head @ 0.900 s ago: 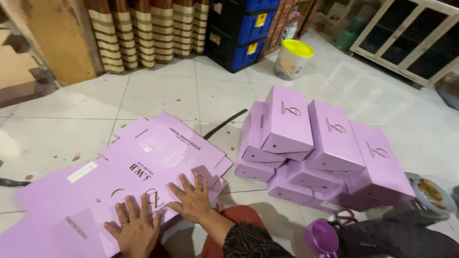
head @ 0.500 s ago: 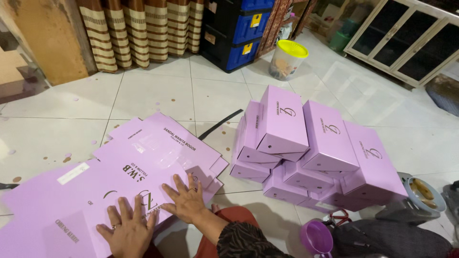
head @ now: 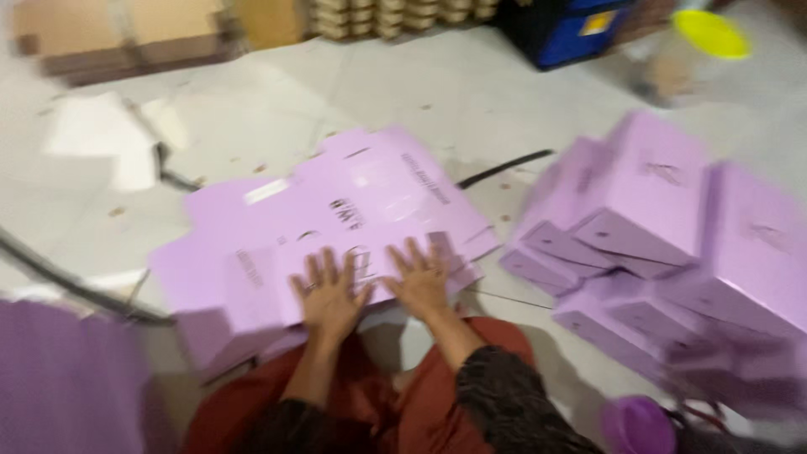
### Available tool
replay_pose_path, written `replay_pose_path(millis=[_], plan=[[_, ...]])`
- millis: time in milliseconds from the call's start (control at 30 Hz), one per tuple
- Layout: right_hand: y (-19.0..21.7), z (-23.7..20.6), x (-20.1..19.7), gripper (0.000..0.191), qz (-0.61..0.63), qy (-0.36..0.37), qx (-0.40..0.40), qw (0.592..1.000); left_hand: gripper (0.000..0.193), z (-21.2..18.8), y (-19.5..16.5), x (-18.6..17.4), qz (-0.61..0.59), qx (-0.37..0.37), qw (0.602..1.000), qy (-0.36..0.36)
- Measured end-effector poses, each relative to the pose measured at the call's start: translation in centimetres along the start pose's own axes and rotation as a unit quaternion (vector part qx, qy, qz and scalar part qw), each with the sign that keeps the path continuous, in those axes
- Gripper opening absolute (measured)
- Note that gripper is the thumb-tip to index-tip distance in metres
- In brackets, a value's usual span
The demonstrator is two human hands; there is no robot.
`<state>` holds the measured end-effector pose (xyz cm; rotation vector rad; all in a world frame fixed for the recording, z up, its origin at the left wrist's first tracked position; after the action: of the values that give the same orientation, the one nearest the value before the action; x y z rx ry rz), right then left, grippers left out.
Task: The person sits on the floor and folds flat purple printed cardboard blanks into open boxes, pressing the side panels and locking the bottom flaps by hand, then sets the finished box aside and reaches for the next flat blank.
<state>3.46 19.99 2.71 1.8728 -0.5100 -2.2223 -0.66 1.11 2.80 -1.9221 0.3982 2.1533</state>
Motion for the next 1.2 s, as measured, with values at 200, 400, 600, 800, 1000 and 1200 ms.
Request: replay_pose_path(millis=[200, 400, 600, 800, 1000, 1200], plan=[[0.8, 1.8, -0.5, 0.073, 0.026, 0.085, 0.057, 0.994, 0.081, 1.7, 0.6, -1.4, 0.023, 0.002, 0.999, -0.028], [1.5, 2.7, -1.0, 0.075, 0.030, 0.111, 0.068, 0.991, 0.080, 1.9, 0.7, -1.8, 0.033, 0.006, 0.998, 0.048], [1.0, 2.5, -2.0, 0.073, 0.041, 0.144, 0.090, 0.985, 0.083, 2.1, 0.0, -1.6, 0.020, 0.009, 1.000, 0.014], [0.2, 3.0, -1.6, 0.078, 0.041, 0.168, 0.097, 0.980, 0.082, 2.8, -0.2, -0.5, 0.028, 0.010, 1.000, 0.010], [0.7, 3.0, -1.7, 0.075, 0.042, 0.148, 0.088, 0.984, 0.081, 2.0, 0.1, -0.8, 0.015, 0.008, 0.999, 0.051], [1.9, 3.8, -4.5, 0.079, 0.080, 0.157, 0.080, 0.981, 0.078, 2.5, 0.5, -1.2, -0.085, -0.007, 0.996, -0.040]])
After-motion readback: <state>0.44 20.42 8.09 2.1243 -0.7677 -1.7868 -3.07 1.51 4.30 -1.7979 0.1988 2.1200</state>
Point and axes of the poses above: each hand's wrist, its own z-axis towards the middle knuckle, its own x-axis out of the palm, y = z × x, the point moved 1 cm from there along z, towards the middle knuckle, and after that the axes turned 15 degrees about z, right-handed, at the moved point
